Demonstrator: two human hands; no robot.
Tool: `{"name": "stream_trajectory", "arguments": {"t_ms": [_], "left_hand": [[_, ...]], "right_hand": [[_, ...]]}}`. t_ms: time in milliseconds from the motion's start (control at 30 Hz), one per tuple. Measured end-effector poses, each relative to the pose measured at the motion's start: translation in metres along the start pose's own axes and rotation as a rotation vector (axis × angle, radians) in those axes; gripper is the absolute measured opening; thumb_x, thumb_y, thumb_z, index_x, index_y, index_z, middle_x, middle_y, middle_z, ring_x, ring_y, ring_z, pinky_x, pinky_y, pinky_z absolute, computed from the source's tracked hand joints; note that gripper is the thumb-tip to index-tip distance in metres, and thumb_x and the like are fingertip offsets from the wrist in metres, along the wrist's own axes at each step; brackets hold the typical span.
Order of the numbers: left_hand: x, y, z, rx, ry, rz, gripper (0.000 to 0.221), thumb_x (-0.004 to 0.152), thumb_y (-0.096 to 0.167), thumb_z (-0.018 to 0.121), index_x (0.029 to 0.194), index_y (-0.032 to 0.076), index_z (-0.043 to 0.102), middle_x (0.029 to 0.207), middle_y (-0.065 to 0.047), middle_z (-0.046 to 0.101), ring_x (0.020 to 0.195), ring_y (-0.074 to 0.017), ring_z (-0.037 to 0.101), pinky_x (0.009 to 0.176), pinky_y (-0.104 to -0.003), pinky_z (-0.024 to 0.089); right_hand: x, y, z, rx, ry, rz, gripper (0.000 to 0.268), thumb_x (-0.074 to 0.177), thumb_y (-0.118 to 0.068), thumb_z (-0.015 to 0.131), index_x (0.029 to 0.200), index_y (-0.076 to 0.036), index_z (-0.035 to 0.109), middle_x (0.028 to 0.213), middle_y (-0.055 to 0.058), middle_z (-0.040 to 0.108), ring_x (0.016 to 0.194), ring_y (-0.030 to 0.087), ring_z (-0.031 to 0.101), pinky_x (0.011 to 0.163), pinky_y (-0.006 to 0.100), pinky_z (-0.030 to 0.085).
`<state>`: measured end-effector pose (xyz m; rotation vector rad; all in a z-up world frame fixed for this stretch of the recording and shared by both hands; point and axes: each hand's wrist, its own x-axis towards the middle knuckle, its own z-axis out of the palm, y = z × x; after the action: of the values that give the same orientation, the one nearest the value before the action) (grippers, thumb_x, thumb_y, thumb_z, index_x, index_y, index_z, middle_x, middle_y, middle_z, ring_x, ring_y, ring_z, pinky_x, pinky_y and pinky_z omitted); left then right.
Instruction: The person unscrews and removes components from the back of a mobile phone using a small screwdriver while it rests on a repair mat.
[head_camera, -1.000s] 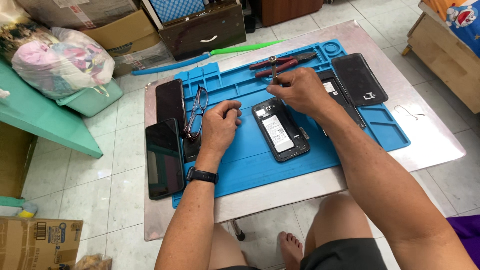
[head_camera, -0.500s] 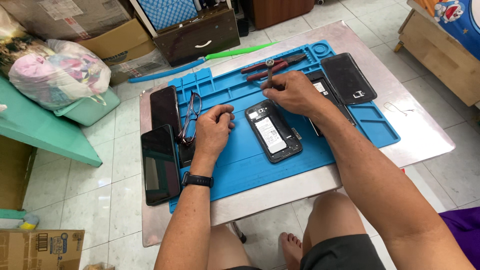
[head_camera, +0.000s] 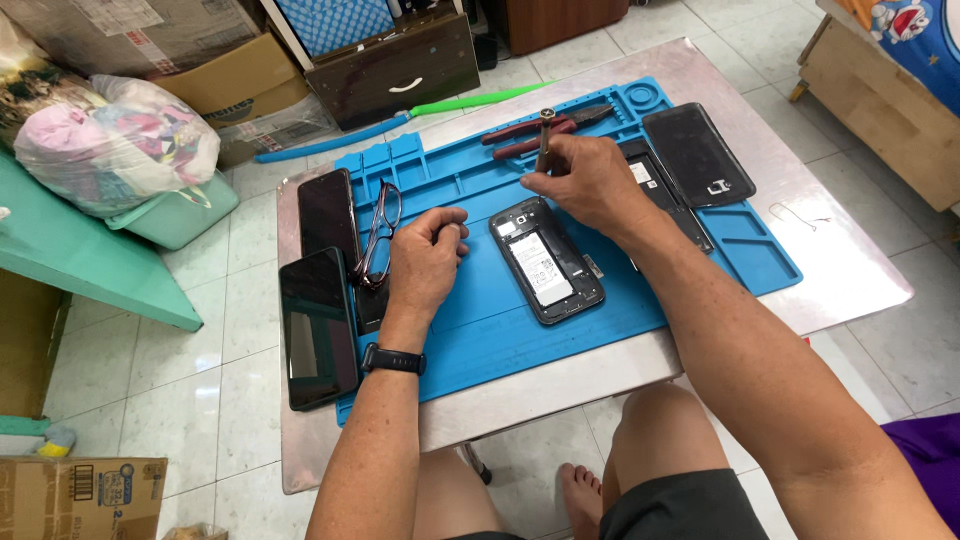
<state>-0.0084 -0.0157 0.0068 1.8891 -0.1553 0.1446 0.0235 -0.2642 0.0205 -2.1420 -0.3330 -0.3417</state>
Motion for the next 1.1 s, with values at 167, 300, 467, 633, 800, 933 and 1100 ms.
{"name": "stream_trajectory", "arguments": {"t_ms": [167,300,467,633,800,933,1100], "left_hand": [[-0.003,0.003,-0.002,0.001,-0.015,-0.013,0.028,0.096,0.001,0.056,0.113,0.002,0.079,0.089,-0.016,0.078,0.077,-0.0147,0.074,0.065,-0.025,0.064],[0.001,0.0,0.0,0.002,-0.013,-0.003,0.028,0.096,0.001,0.056,0.112,0.002,0.079,0.09,-0.017,0.078,0.077,-0.0151,0.075,0.065,-0.026,0.065],[0.002,-0.002,0.0,0.0,-0.006,0.003,0.028,0.097,0.0,0.056,0.113,0.003,0.079,0.089,-0.017,0.078,0.077,-0.0149,0.075,0.065,-0.026,0.065],[0.003,-0.006,0.0,0.008,-0.013,0.017,0.029,0.097,0.001,0.055,0.113,0.002,0.079,0.09,-0.017,0.078,0.079,-0.0152,0.075,0.066,-0.027,0.065],[0.003,-0.007,0.001,0.011,-0.008,0.012,0.029,0.096,0.001,0.056,0.113,0.003,0.079,0.09,-0.017,0.078,0.079,-0.0154,0.075,0.065,-0.027,0.065],[0.004,-0.006,0.0,0.018,-0.028,-0.006,0.029,0.097,0.002,0.055,0.115,0.004,0.078,0.091,-0.015,0.078,0.08,-0.0138,0.075,0.067,-0.027,0.065],[0.002,-0.001,0.0,0.037,-0.033,-0.006,0.028,0.098,0.002,0.056,0.115,0.005,0.078,0.091,-0.014,0.077,0.08,-0.014,0.074,0.068,-0.025,0.064]], "right_hand": [[0.0,-0.014,-0.003,0.045,-0.024,0.0,0.009,0.105,-0.013,0.072,0.111,-0.008,0.075,0.069,0.006,0.065,0.062,0.018,0.06,0.059,0.029,0.049],[0.002,-0.009,0.002,0.122,-0.007,-0.017,0.006,0.104,-0.012,0.074,0.101,-0.006,0.076,0.062,0.003,0.061,0.059,0.013,0.058,0.055,0.026,0.046],[-0.001,-0.012,0.0,0.083,0.026,-0.086,0.009,0.101,-0.009,0.079,0.096,-0.003,0.078,0.057,0.006,0.057,0.053,0.014,0.052,0.049,0.028,0.042],[-0.003,-0.009,-0.001,0.037,0.066,-0.134,0.011,0.107,-0.011,0.075,0.102,-0.003,0.078,0.07,0.013,0.068,0.062,0.017,0.06,0.057,0.028,0.048],[-0.001,-0.005,0.003,-0.026,0.101,-0.194,0.004,0.104,-0.006,0.076,0.104,-0.003,0.079,0.076,0.013,0.072,0.069,0.021,0.068,0.063,0.03,0.054],[-0.001,-0.004,0.003,-0.023,0.088,-0.208,0.004,0.103,-0.001,0.073,0.105,-0.001,0.077,0.076,0.013,0.07,0.067,0.023,0.067,0.06,0.032,0.052],[0.003,0.004,0.005,-0.049,0.08,-0.208,0.008,0.1,0.0,0.071,0.107,-0.003,0.076,0.076,0.012,0.069,0.069,0.025,0.067,0.062,0.034,0.053]]}}
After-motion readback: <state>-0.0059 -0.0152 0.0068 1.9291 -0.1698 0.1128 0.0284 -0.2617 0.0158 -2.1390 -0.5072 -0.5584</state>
